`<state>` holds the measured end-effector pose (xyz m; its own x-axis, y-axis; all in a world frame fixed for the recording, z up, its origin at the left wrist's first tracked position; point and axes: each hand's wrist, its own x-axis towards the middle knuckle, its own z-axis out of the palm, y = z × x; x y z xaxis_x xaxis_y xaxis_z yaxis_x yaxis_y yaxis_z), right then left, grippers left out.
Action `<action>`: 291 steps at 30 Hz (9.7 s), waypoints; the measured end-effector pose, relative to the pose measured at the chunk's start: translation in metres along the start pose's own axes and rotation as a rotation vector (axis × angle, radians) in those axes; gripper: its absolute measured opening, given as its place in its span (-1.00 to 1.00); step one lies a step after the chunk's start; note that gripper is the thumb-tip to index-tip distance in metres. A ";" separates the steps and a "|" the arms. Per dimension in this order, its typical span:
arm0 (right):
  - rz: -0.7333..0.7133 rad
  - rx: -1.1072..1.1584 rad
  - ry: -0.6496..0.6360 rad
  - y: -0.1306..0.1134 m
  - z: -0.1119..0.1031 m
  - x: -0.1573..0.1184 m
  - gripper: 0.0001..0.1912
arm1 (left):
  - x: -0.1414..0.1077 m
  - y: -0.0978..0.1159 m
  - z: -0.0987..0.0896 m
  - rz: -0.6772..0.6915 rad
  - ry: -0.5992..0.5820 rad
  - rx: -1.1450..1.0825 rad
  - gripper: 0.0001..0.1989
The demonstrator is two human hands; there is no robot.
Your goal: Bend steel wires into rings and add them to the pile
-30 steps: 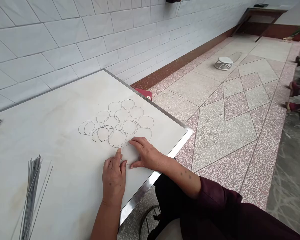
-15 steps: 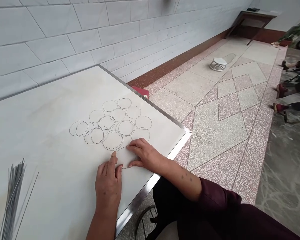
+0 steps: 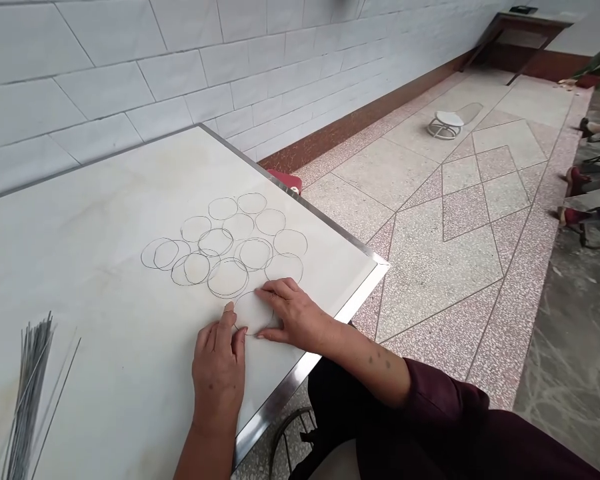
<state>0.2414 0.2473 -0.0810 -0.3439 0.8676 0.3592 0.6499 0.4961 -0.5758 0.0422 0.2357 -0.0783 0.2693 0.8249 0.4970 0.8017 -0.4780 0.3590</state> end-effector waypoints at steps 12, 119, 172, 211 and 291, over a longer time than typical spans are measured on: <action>0.019 -0.019 0.051 -0.005 0.005 -0.001 -0.33 | 0.001 0.000 -0.001 0.010 -0.011 -0.028 -0.57; -0.097 -0.070 0.064 -0.004 0.019 0.017 -0.49 | -0.008 -0.005 -0.001 0.150 0.027 0.105 -0.45; -0.090 -0.009 0.100 -0.006 0.009 0.009 -0.33 | 0.003 -0.008 0.003 0.034 0.051 0.043 -0.59; -0.531 -0.442 -0.353 -0.014 0.008 0.094 -0.81 | -0.006 0.001 -0.030 -0.538 -0.036 -0.247 -0.62; -0.733 0.232 -0.414 -0.127 -0.057 -0.027 -0.81 | -0.102 0.081 -0.126 -1.192 -0.402 -1.758 -0.89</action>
<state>0.2070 0.1588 0.0238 -0.8690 0.2475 0.4284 0.0290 0.8899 -0.4553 0.0126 0.0742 -0.0002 0.4041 0.7532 -0.5189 -0.4917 0.6573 0.5711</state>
